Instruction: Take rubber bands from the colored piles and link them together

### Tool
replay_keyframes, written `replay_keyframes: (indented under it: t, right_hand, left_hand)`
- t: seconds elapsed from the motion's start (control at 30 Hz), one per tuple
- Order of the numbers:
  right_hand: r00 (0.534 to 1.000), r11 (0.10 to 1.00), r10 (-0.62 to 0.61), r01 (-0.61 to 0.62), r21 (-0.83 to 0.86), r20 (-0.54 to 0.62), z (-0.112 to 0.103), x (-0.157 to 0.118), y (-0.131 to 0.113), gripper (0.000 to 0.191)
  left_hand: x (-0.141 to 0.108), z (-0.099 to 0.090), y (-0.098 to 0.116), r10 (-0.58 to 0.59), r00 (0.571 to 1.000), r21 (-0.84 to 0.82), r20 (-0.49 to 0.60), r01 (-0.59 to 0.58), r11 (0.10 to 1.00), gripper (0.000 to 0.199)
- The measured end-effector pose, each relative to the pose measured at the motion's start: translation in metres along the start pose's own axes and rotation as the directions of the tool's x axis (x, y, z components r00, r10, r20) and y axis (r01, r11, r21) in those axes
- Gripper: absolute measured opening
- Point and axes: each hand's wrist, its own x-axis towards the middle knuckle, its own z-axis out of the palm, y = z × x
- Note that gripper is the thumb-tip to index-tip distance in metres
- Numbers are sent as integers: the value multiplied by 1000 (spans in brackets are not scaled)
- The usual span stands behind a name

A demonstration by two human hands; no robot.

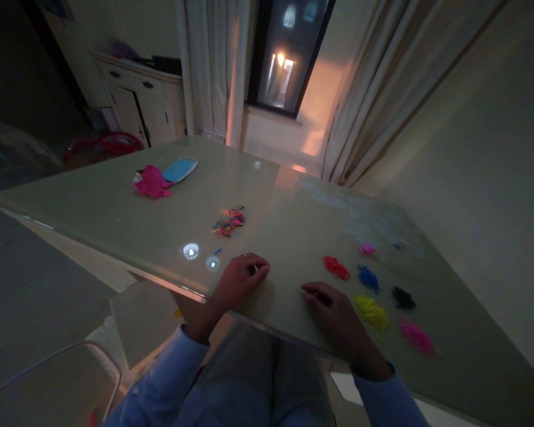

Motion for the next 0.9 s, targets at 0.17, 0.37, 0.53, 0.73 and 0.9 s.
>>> replay_keyframes:
  t: [0.17,0.37,0.53,0.73,0.9]
  right_hand:
    - [997,999,-49,48,23,65,11,18,-23,30]
    - [983,987,-160,156,48,88,26,28,-46,25]
    - [971,975,-224,224,14,79,30,54,-48,23]
    - [955,933,-287,297,-202,77,43,115,-61,30]
    - [947,857,-301,322,-402,117,62,157,-81,32]
  left_hand:
    - [3,-7,-4,-148,985,-317,-92,112,942,28]
    - [0,-5,-5,-118,988,-292,-99,84,953,25]
    - [1,-5,-4,-95,990,-231,-109,68,971,24]
    - [1,-3,-2,-81,991,-175,-110,61,983,25]
    - [2,-1,-1,-69,991,-134,-114,54,989,23]
